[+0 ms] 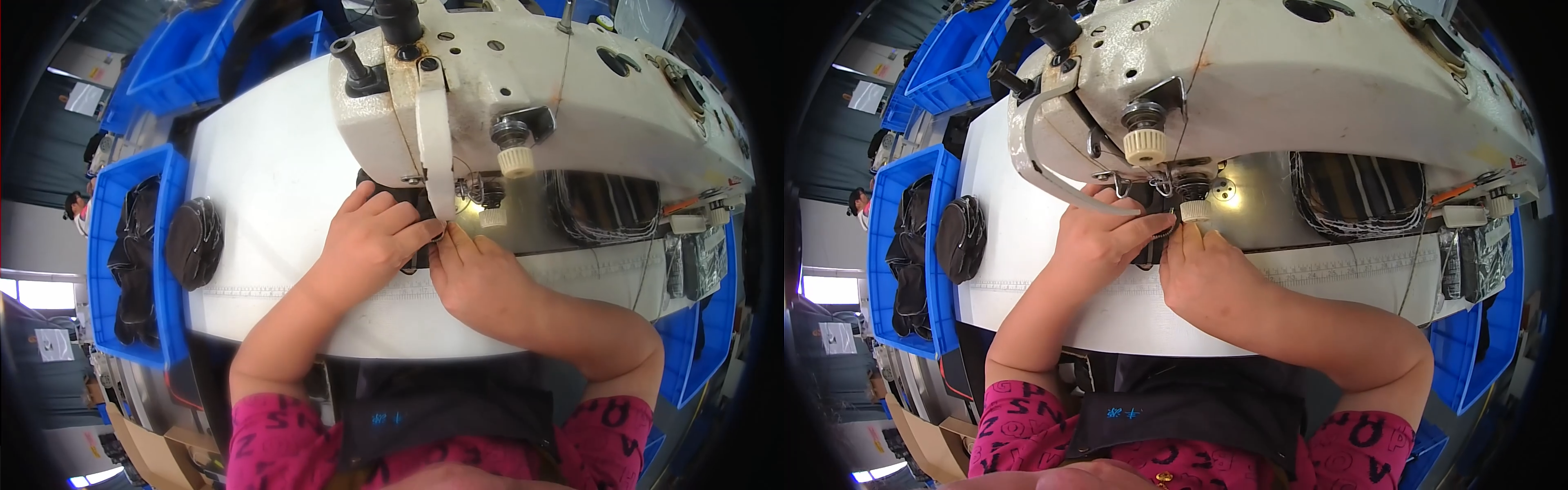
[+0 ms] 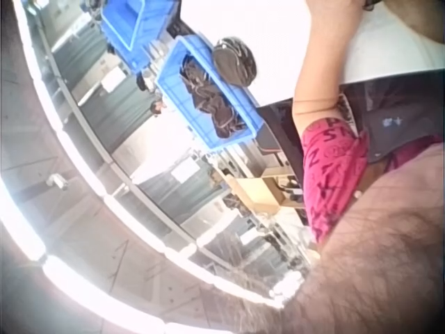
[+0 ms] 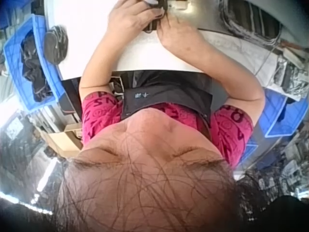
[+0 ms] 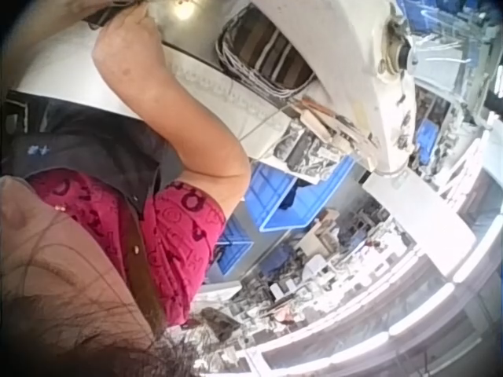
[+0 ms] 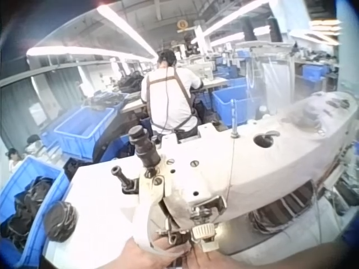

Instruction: Sewing and assembling small leather pouches using an industrial sewing machine.

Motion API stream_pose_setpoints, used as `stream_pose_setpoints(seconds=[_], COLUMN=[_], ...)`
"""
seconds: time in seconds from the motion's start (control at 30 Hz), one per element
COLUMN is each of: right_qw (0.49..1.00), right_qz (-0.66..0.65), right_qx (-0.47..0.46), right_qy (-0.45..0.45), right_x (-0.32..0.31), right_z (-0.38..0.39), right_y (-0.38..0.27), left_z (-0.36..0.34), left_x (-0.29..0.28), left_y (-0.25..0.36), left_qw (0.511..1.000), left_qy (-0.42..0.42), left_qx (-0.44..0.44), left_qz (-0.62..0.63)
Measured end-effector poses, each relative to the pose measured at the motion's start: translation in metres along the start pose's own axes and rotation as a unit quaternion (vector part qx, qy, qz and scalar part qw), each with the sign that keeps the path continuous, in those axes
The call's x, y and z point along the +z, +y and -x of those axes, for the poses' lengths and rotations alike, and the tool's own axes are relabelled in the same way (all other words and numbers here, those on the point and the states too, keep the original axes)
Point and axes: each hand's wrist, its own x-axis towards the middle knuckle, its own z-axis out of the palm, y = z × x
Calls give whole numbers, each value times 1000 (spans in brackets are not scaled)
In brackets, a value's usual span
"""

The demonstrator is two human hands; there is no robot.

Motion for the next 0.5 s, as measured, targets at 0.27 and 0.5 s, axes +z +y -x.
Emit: stream_pose_setpoints(seconds=[0.27, 0.5], right_qw=[998, 999], right_qz=[16, 9], right_qx=[-19, -28], right_qy=[-62, -23], right_x=[-12, -6], right_z=[3, 4], right_y=[-7, -7], left_z=[2, -4], left_x=[6, 17], left_y=[3, 4], left_qw=[999, 998], left_qy=[-21, 48], left_qx=[-4, 18], left_qz=[26, 46])
